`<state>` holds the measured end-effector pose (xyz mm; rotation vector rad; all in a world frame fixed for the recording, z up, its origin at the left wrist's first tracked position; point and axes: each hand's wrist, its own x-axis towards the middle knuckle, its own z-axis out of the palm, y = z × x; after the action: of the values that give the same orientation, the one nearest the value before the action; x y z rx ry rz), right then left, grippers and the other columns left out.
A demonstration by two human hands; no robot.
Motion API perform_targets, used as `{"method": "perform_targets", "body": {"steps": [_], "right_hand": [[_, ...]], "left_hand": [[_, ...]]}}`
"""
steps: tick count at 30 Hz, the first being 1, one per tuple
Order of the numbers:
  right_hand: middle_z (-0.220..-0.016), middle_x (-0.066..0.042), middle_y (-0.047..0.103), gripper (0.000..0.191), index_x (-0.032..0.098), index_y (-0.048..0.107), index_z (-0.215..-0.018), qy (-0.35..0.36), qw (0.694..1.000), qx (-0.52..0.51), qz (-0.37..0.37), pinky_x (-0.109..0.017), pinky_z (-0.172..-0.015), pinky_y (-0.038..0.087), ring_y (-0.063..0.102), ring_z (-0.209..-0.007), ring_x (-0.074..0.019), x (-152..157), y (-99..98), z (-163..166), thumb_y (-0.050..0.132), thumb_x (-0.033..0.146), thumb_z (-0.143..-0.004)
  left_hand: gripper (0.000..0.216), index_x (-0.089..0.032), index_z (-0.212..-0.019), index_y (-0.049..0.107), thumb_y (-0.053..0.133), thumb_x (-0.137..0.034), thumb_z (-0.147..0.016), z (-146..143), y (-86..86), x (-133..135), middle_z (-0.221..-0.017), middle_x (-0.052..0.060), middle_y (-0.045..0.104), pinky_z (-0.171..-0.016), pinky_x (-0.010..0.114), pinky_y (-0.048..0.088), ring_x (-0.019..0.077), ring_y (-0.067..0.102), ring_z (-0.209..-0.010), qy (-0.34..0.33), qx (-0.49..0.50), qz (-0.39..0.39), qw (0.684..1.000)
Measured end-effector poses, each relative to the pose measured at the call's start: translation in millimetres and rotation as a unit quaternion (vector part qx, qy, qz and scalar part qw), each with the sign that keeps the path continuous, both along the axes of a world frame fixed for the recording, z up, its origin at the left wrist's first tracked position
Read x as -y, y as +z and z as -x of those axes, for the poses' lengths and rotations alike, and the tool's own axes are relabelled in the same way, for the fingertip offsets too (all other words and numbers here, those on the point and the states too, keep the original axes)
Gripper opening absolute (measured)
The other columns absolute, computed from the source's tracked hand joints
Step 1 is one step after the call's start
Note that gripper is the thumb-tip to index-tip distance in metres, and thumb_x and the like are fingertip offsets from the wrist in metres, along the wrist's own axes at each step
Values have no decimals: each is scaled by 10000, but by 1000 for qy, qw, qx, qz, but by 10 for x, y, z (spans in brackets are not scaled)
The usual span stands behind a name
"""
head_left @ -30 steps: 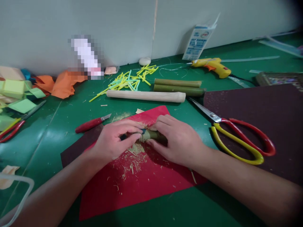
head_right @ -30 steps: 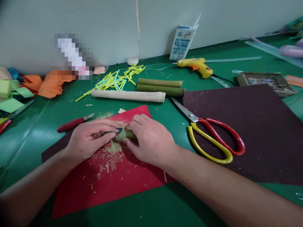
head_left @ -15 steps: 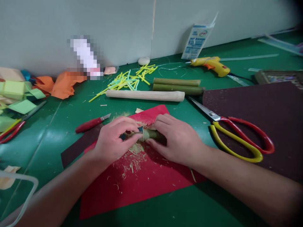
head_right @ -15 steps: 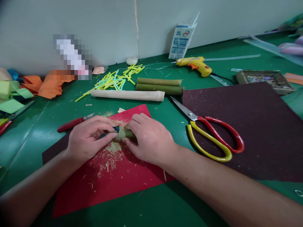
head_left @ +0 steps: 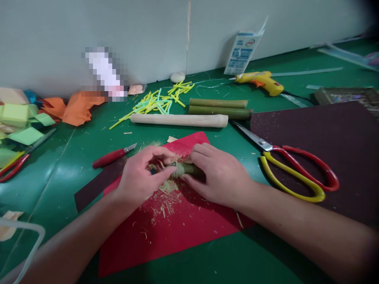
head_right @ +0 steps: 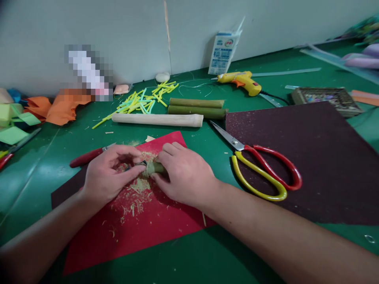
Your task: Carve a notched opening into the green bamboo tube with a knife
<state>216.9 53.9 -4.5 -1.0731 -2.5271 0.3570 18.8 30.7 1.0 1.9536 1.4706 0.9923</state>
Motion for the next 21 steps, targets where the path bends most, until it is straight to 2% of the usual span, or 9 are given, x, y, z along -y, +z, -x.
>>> {"method": "perform_targets", "body": {"steps": [4,7,12,15,17,21], "right_hand": [[-846,-52,532,199,167,530,-812,4,1000,0,13,-295,-652,360,466,-821,-180,4,6,0,490,361,-837],[-847,-55,537,195,166,533,-812,4,1000,3,13,-301,-647,361,467,-812,-181,6,17,-1,496,357,-833],[-837,-54,536,193,167,527,-802,7,1000,6,10,-306,-651,366,463,-808,-183,8,20,-11,491,354,-836],[-846,-60,539,200,162,536,-816,10,1000,5,14,-312,-670,374,466,-822,-189,7,15,-19,486,355,-837],[-854,-67,544,204,157,549,-836,17,1000,3,19,-315,-679,381,471,-832,-194,6,12,-24,485,350,-837],[-862,-80,555,214,146,574,-887,41,999,-5,30,-318,-700,390,483,-855,-201,1,13,-37,489,336,-837]], "left_hand": [[73,-189,-818,627,664,-191,-755,26,20,-38,-847,14,637,-776,284,480,135,597,-823,-42,-14,-28,999],[50,-176,-787,612,653,-193,-765,46,23,-52,-828,16,629,-769,286,483,132,591,-802,-51,-4,-25,998],[51,-168,-786,601,629,-210,-784,53,5,-22,-788,16,617,-632,227,499,119,589,-735,-33,14,24,999],[118,-190,-904,624,629,-200,-786,65,10,-16,-849,20,616,-581,196,497,107,592,-725,-26,10,16,999],[154,-207,-941,634,626,-181,-789,84,23,-26,-883,21,623,-648,216,512,112,598,-765,-44,-6,-16,999],[93,-189,-850,641,613,-124,-789,137,39,-48,-862,20,647,-793,273,502,129,606,-836,-115,-29,-69,990]]}}
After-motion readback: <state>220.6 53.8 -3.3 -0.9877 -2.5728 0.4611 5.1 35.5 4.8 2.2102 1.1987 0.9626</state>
